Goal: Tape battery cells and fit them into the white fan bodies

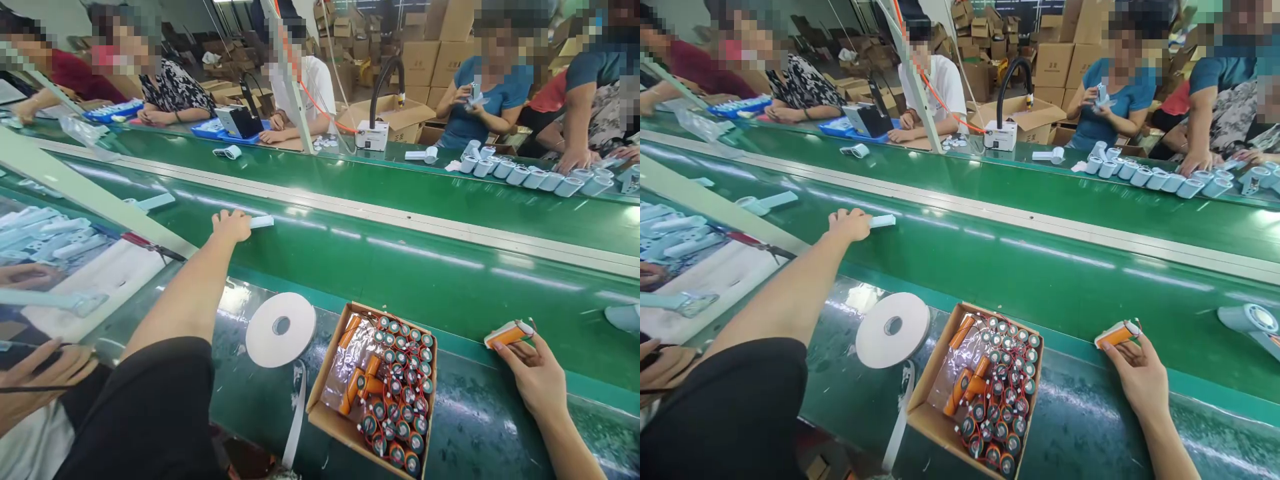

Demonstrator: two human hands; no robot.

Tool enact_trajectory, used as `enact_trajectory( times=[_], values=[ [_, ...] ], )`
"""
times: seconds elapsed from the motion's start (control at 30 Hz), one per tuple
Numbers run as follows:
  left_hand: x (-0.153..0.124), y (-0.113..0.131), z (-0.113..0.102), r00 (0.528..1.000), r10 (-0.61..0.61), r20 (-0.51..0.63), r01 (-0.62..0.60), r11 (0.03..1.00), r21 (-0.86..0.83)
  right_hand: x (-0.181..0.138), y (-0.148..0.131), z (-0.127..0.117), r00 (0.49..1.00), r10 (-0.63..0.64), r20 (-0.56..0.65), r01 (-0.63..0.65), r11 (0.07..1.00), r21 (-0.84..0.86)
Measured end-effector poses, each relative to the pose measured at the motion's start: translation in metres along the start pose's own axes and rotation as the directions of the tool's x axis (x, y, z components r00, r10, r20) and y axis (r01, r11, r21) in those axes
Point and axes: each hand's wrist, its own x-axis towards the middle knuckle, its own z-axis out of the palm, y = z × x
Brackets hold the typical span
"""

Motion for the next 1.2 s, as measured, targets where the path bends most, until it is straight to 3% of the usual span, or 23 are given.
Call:
enact_trajectory(
  times=[0.23,0.33,0.4,0.43,0.5,0.6,0.67,0.73,0.83,0.93,1.1,1.2],
  values=[
    [-0.042,0.001,-0.007,0.993,0.105,0.057,-0.110,0.989,0.097,0.002,0.000,0.003,1.000,-0.020,0.012,0.019,0.999,0.035],
    [-0.059,0.026,-0.010,0.980,0.194,0.043,-0.198,0.974,0.112,0.004,0.001,0.005,0.999,-0.043,0.029,0.040,0.994,0.102],
    [-0.070,0.061,-0.012,0.943,0.333,0.012,-0.332,0.936,0.119,0.004,0.000,0.006,0.998,-0.050,0.036,0.044,0.989,0.141],
    [-0.077,0.084,-0.012,0.904,0.428,-0.002,-0.425,0.898,0.118,0.002,-0.001,0.006,0.998,-0.054,0.032,0.048,0.987,0.151],
    [-0.092,0.139,-0.009,0.775,0.632,-0.018,-0.627,0.772,0.104,-0.001,-0.004,0.007,0.997,-0.067,0.031,0.061,0.986,0.153],
    [-0.122,0.230,-0.002,0.502,0.864,-0.039,-0.862,0.504,0.059,-0.005,-0.006,0.009,0.994,-0.088,0.063,0.077,0.985,0.151],
    [-0.145,0.285,0.002,0.326,0.944,-0.057,-0.944,0.328,0.028,-0.006,-0.005,0.009,0.993,-0.087,0.085,0.071,0.981,0.178],
    [-0.164,0.330,0.005,0.180,0.982,-0.061,-0.984,0.181,0.006,-0.005,-0.004,0.009,0.992,-0.081,0.098,0.059,0.975,0.213],
    [-0.184,0.376,0.010,0.043,0.999,-0.022,-0.999,0.043,-0.009,-0.003,0.000,0.009,0.989,-0.085,0.124,0.052,0.967,0.250],
    [-0.191,0.401,0.015,0.024,0.999,0.044,-1.000,0.025,-0.011,-0.002,0.002,0.009,0.983,-0.095,0.159,0.049,0.961,0.272],
    [-0.185,0.428,0.018,0.122,0.979,0.164,-0.991,0.129,-0.033,-0.001,0.005,0.008,0.971,-0.107,0.212,0.046,0.961,0.274],
    [-0.175,0.438,0.010,0.148,0.960,0.237,-0.983,0.170,-0.075,-0.002,0.007,0.008,0.966,-0.113,0.233,0.047,0.961,0.273]
  ],
)
